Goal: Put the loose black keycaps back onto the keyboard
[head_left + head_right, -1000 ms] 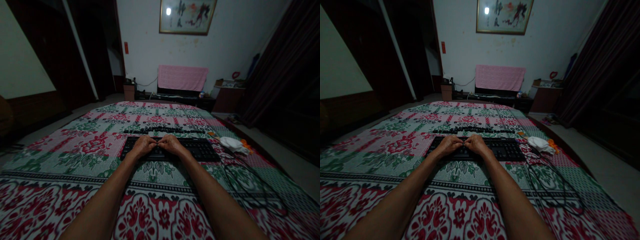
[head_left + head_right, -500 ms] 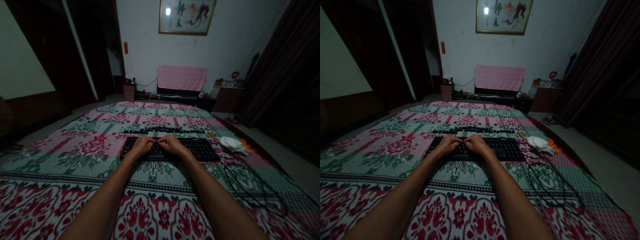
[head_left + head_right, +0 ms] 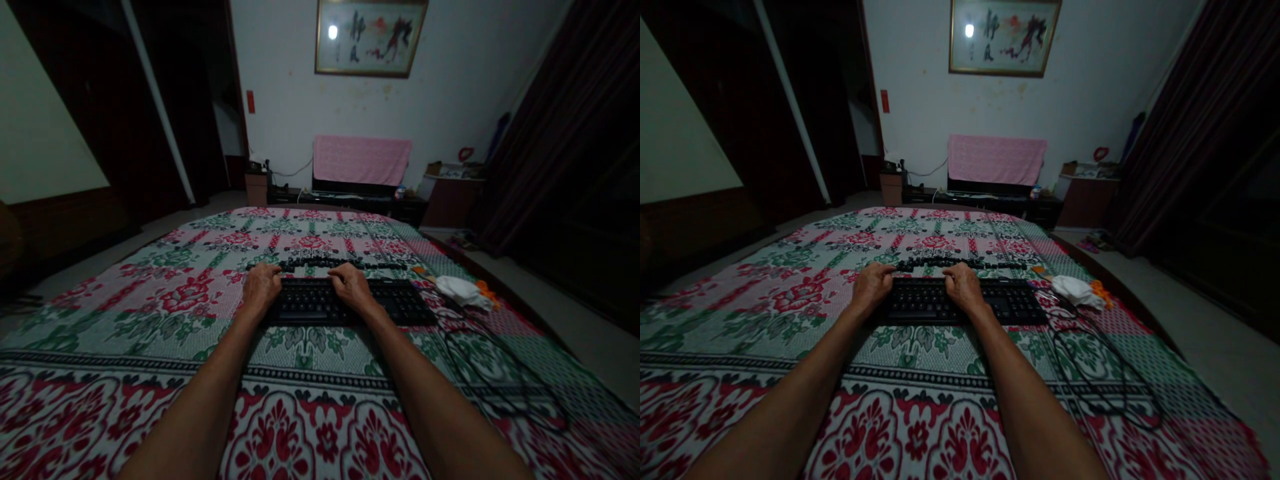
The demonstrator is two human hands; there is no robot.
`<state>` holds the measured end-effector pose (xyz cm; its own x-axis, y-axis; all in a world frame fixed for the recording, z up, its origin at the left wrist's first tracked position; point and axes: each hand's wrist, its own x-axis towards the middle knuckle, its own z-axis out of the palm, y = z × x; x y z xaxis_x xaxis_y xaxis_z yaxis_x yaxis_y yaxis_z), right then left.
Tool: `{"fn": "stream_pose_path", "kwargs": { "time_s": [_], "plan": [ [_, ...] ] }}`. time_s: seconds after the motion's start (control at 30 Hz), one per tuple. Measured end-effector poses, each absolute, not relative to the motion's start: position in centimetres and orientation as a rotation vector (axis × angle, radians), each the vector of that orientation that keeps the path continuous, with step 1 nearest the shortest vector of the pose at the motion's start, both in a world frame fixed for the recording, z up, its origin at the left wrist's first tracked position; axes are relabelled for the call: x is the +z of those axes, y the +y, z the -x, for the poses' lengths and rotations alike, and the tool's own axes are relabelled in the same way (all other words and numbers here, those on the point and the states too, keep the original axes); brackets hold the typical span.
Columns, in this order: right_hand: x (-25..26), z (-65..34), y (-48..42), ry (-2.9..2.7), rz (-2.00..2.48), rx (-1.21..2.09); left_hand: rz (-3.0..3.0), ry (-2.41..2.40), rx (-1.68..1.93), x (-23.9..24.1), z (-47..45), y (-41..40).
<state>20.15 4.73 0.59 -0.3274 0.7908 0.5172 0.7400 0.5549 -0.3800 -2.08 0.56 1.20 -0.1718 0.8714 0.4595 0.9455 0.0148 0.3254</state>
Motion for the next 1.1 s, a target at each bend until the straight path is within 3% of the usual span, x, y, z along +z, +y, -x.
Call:
{"fn": "stream_pose_path", "kwargs": {
  "time_s": [0.17,0.57,0.73,0.83,0.97,1.1],
  "plan": [
    [0.2,-20.5,4.8,-2.239,1.340,0.028,1.871,-2.274,-0.652,1.1,3.5,0.2],
    [0.5,-20.5,4.6,-2.269,1.401,-0.004,1.878,-2.280,-0.560,0.5,3.4,0.3],
    [1.0,-20.1,5.0,-2.270,1.423,0.008,2.172,-2.263,-0.549,1.5,5.6,1.5],
    [1.5,-18.9,5.7,-2.276,1.392,0.048,2.462,-2.277,-0.773,1.0,7.3,2.3],
    [1.9,-15.9,7.0,-2.290,1.259,0.147,2.365,-2.411,-1.299,-0.7,8.6,2.7],
    [1.6,-12.9,8.5,-2.337,1.228,0.232,2.257,-2.363,-1.354,-1.6,8.9,2.8]
  ]
}}
